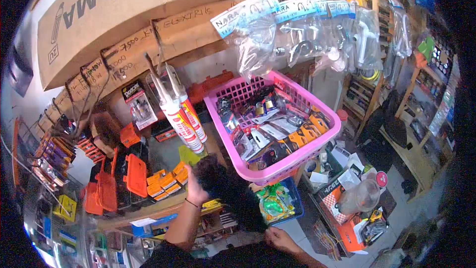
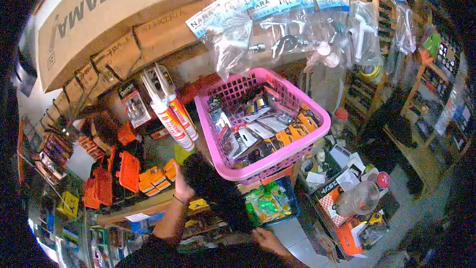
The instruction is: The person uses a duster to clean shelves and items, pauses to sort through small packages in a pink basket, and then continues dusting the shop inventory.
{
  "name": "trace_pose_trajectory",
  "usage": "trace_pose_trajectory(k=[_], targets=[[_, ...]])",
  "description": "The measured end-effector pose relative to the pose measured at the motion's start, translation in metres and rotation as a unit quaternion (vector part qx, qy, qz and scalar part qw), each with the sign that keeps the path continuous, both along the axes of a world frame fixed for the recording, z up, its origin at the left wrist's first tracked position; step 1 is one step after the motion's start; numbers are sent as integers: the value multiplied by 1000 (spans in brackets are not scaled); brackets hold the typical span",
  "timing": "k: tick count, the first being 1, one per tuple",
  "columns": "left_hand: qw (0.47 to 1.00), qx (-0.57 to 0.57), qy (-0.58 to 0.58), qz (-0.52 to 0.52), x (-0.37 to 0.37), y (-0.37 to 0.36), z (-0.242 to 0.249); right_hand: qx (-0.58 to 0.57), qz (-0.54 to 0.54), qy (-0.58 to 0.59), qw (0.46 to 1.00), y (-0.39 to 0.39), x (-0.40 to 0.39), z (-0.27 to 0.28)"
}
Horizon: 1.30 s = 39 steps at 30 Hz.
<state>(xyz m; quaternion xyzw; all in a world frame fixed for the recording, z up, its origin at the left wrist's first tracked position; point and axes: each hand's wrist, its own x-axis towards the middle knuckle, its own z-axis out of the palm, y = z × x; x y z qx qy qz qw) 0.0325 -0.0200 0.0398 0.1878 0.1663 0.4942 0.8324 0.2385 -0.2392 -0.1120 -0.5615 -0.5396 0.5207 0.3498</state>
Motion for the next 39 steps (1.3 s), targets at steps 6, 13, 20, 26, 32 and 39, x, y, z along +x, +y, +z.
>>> trace_pose_trajectory(k=[6, 13, 20, 26, 32, 39], targets=[[997, 47, -58, -3, -6, 13, -21, -29, 57, 15, 998, 1, 8, 34], [995, 70, -66, -4, -4, 5, -15, -83, 7, 17, 996, -1, 21, 46], [995, 69, -71, -5, -11, 5, -17, -84, 37, 87, 992, -6, 18, 49], [992, 126, -12, -20, -20, 8, -20, -57, 108, 88, 989, -7, 10, 33], [997, 42, -67, -2, -2, -6, 3, -151, 34, 215, 964, -8, 8, 51], [981, 157, -91, -75, -22, 12, -25, -111, 85, 105, 984, -5, 5, 55]])
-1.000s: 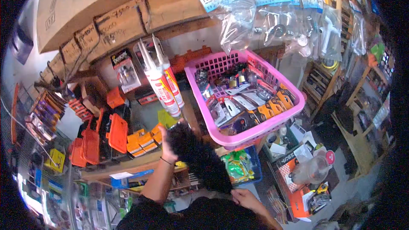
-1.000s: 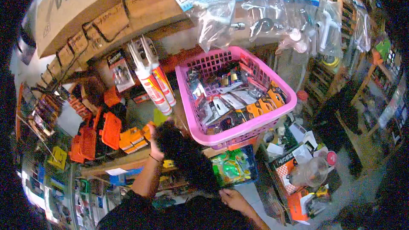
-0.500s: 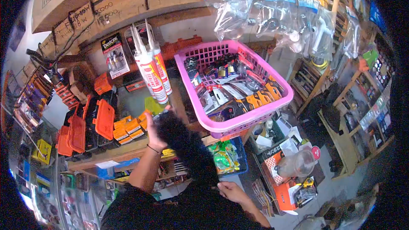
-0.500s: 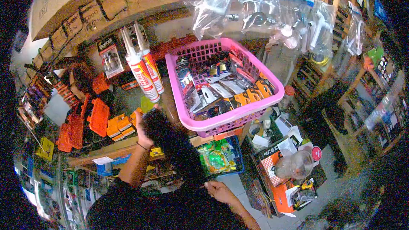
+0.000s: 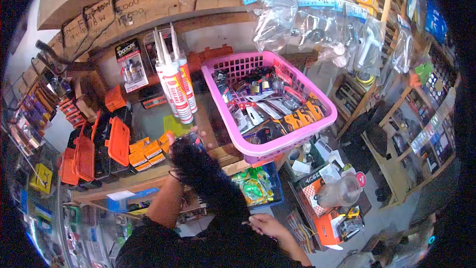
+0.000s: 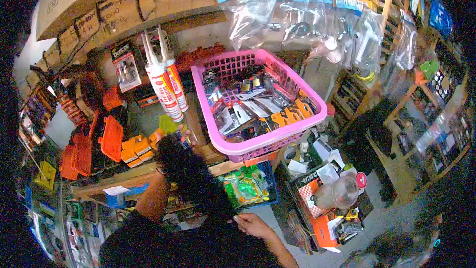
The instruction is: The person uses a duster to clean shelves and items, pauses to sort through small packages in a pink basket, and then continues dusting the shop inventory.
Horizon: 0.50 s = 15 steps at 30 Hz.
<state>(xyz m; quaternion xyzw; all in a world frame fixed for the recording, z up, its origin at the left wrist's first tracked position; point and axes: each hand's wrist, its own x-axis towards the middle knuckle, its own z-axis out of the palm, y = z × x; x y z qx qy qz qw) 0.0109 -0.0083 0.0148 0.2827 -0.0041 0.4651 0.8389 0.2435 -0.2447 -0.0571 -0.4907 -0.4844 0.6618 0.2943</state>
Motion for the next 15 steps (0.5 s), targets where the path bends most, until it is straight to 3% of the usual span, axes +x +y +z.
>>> trace_pose_trajectory(k=[3, 5, 6, 8, 9, 12, 13, 15], targets=[[998, -55, 11, 24, 2, -11, 9, -32, -11, -1, 999, 1, 1, 8], [971, -227, -44, 61, 9, -16, 26, -31, -43, 32, 998, 2, -3, 4], [971, -225, -45, 63, 4, -10, 16, -31, -41, 32, 998, 2, -2, 6], [1000, 2, -14, -25, -2, -3, 6, -54, 16, -22, 998, 4, -4, 32], [997, 22, -50, -47, -1, -3, -2, -54, 17, -23, 998, 4, -3, 25], [999, -41, 18, 16, -6, -7, 0, -31, -11, 24, 999, 5, 2, -3], [990, -136, -16, 37, 8, -21, 28, -38, -33, 16, 999, 5, 3, -4], [993, -118, -1, 32, 6, -17, 19, -44, -55, 9, 997, 4, 2, -2]])
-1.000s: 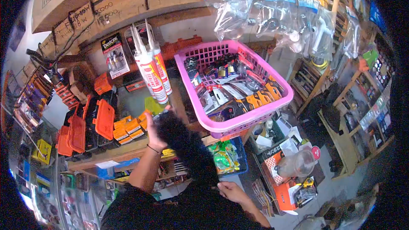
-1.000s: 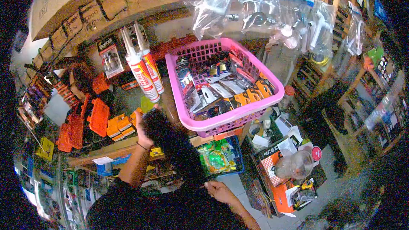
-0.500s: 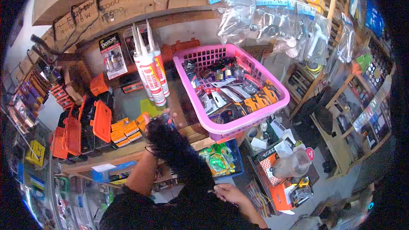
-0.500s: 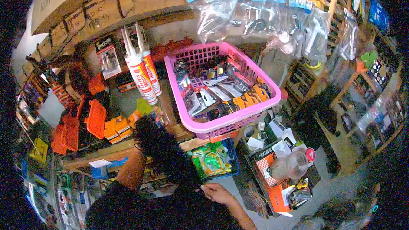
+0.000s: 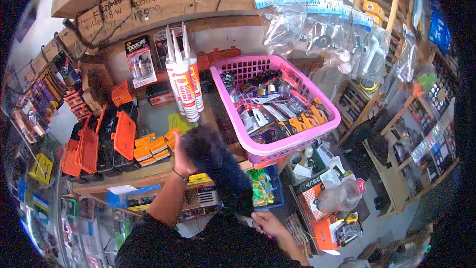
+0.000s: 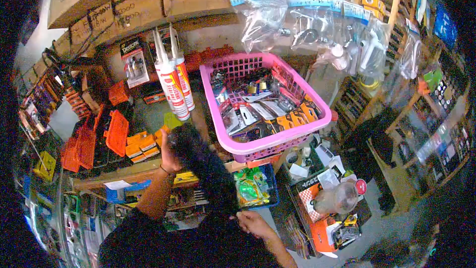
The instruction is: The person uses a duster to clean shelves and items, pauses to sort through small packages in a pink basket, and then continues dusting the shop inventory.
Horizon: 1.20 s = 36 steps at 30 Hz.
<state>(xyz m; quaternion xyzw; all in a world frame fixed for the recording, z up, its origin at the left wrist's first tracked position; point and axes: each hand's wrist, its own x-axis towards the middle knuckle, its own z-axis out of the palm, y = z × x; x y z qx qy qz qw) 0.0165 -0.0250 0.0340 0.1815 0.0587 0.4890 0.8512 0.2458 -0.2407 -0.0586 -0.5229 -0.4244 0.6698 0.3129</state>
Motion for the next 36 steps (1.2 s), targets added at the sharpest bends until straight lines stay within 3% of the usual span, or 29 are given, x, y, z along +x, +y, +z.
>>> trace_pose_trajectory(k=[2, 3, 5, 7, 9, 11, 13, 15, 16, 17, 19, 21, 23, 25, 27, 29, 31, 33, 35, 36], targets=[[994, 78, -30, -69, -8, 18, -26, 20, 49, -10, 999, -2, -5, 20], [988, 148, -4, -49, -10, 32, -44, 18, 48, -7, 999, -4, -5, 27], [987, 92, -81, -106, -5, 21, -29, -37, 5, 2, 999, -5, -5, 38], [992, -98, -75, -20, 3, 10, -9, -32, -20, 56, 998, -7, -6, 9], [997, -67, -39, -27, 2, 12, -13, -35, -8, 69, 997, -5, -13, 12], [972, 158, -86, -149, -2, 24, -30, -26, 19, 53, 998, -6, -15, 7], [975, 161, -78, -134, -6, 23, -34, -18, 32, 76, 996, -6, -10, 5], [999, -27, -1, -17, -1, 10, -14, -37, -3, 97, 995, -5, -6, 3], [998, -58, -4, -31, 2, 4, -5, -59, -40, 117, 991, -5, -5, 2], [998, -56, -2, -31, 1, 6, -8, -58, -41, 119, 990, -5, -7, 2], [996, 72, -10, -53, 0, 16, -23, -28, 27, 74, 996, -6, -9, 2], [980, 128, -97, -115, -2, 33, -44, -30, 31, 71, 997, -7, -9, -6], [987, 99, -84, -100, 0, 24, -30, -31, 37, 66, 997, -3, -8, -2], [996, -57, -49, -42, 8, 2, 1, -59, -35, 104, 992, -1, -11, 11], [997, -54, -29, -53, 5, 11, -13, -33, -1, 74, 997, -1, -16, 0], [980, 134, -87, -119, 5, 18, -27, -6, 31, 43, 999, -3, -17, -3], [980, 135, -94, -115, 3, 21, -29, -11, 10, 44, 999, -2, -16, 2], [997, -26, -54, -44, 2, 7, -10, -21, -15, 69, 997, -1, -15, 8], [999, -29, -15, -23, 7, 2, -1, -36, -43, 97, 994, -2, -16, 9], [999, 19, -22, -44, 5, 8, -11, -41, 0, 79, 996, -3, -16, 7]])
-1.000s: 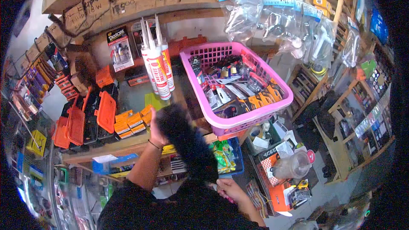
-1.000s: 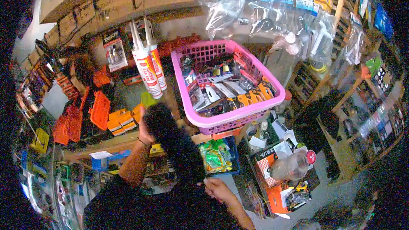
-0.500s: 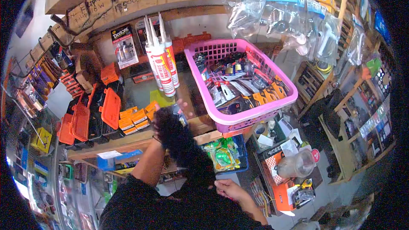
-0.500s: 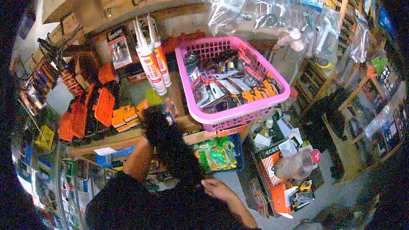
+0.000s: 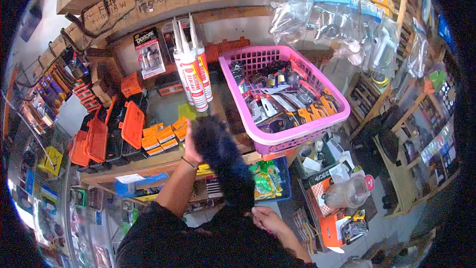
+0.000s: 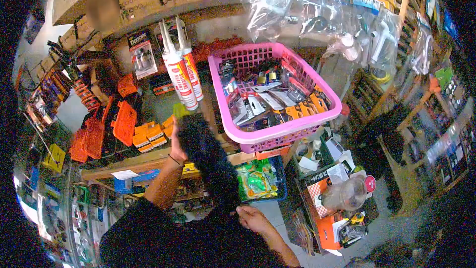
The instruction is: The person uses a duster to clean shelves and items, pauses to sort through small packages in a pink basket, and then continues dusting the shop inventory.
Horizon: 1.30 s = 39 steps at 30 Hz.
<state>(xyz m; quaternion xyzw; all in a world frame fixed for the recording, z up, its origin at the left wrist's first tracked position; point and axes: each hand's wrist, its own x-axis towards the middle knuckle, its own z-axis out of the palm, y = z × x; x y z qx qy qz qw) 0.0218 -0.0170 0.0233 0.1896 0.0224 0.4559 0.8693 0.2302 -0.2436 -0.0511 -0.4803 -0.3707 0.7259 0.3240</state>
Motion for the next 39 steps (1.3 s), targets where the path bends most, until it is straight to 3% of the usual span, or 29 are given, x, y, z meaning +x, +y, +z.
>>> trace_pose_trajectory(k=[1, 2, 3, 6, 7, 9, 11, 13, 14, 15, 17, 19, 20, 21, 23, 24, 26, 27, 28, 29, 31, 33, 35, 37, 39], targets=[[999, 49, -10, -21, 0, 7, -10, 0, 44, -16, 999, -1, 0, -1], [987, 109, -96, -69, 4, 13, -15, -1, 41, -17, 999, -3, 2, -1], [987, 110, -98, -71, 1, 16, -19, 4, 12, -36, 999, -3, 4, -1], [997, -20, 59, 49, 5, -7, 14, 5, -21, -69, 997, -4, 2, 6], [997, -20, 60, 49, 2, -3, 7, 0, -27, -79, 997, -5, 0, 8], [994, 71, -56, -60, -4, 12, -18, 9, 15, -73, 997, -7, -2, 5], [989, 106, -78, -71, -4, 10, -21, 21, 53, -68, 996, -7, -5, 4], [997, 64, -20, -49, -8, 6, -16, 15, -74, -74, 994, -6, -4, 7], [999, -36, 16, -22, 2, -14, 17, -11, -85, -55, 995, -5, -3, -2], [998, -35, 41, -24, 2, -9, 14, -8, -90, -56, 994, -7, -4, -6], [999, -25, 26, -28, 0, -1, 4, 24, -14, -73, 997, -8, -10, -6], [991, 75, 7, -113, -8, 40, -56, 19, -10, -92, 995, -11, -4, 1], [993, -29, -40, -109, -5, 12, -25, 43, -51, -110, 992, -12, 0, 0], [992, -21, -46, -114, -1, 3, -5, 67, -90, -128, 985, -11, 3, 2], [990, 15, 139, -9, 1, -8, 9, 38, -129, -107, 985, -17, -7, 28], [991, 14, 133, -11, 2, -4, -1, 20, -97, -103, 990, -21, -13, 33], [985, 134, -71, -79, 8, 20, -39, 26, -30, -98, 994, -26, -18, 30], [959, 193, -173, -110, 10, 16, -29, 28, -30, -104, 994, -26, -19, 19], [986, 100, -92, -101, -2, 3, -23, 34, -86, -94, 991, -26, -18, 6], [996, 78, 2, -46, -7, -4, -12, 40, -141, -84, 986, -27, -18, 0], [999, 2, 11, -34, -1, -9, 4, 22, -153, -58, 986, -27, -27, 15], [999, -24, -19, -34, -3, -5, -4, 24, -79, -54, 995, -29, -31, 3], [982, 79, -107, -138, -5, -1, -12, 12, -49, -94, 994, -33, -32, 12], [987, 92, -72, -113, -6, 5, -18, 46, -92, -148, 984, -26, -16, 9], [996, -30, -28, -74, -1, -7, 3, 39, -142, -142, 979, -23, -7, 0]])
